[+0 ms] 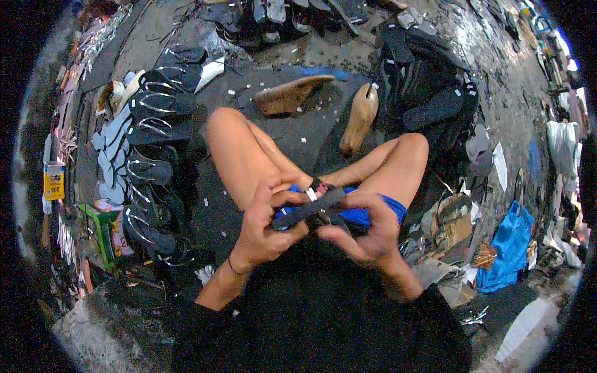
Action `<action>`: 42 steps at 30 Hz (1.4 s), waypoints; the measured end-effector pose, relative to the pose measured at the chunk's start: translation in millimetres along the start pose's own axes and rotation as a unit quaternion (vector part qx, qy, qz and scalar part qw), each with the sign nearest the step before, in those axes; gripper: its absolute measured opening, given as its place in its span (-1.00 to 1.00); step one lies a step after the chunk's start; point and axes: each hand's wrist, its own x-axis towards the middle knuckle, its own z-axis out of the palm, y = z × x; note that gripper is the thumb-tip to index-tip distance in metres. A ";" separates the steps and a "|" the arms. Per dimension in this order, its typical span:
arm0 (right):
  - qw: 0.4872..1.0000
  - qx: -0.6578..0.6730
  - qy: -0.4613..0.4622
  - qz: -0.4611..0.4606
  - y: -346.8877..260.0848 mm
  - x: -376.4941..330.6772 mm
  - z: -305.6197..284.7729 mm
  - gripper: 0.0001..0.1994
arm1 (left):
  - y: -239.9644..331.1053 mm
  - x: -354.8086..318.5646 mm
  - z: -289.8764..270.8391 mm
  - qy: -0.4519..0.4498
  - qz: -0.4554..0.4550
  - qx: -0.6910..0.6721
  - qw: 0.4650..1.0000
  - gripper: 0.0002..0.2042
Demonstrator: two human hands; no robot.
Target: The person sits on the floor and repeatedly presses the straps of black flip-flops onto a wooden shoe last. They handle multiple sandals one at a time, turning them over and applying pressure to the strap area.
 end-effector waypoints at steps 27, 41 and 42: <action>0.825 -0.019 0.135 0.549 246.7 163.7 223.8 0.09 | -34.5 -1.8 5.4 0.167 -0.397 -0.585 0.687 -0.51; 0.951 -0.276 -0.059 0.127 227.1 90.1 88.7 -0.38 | -93.2 21.3 23.7 0.086 -0.327 -0.656 0.675 -0.43; 0.950 -0.268 -0.089 0.130 227.3 81.5 82.2 -0.37 | -95.4 28.6 23.0 0.093 -0.316 -0.640 0.694 -0.44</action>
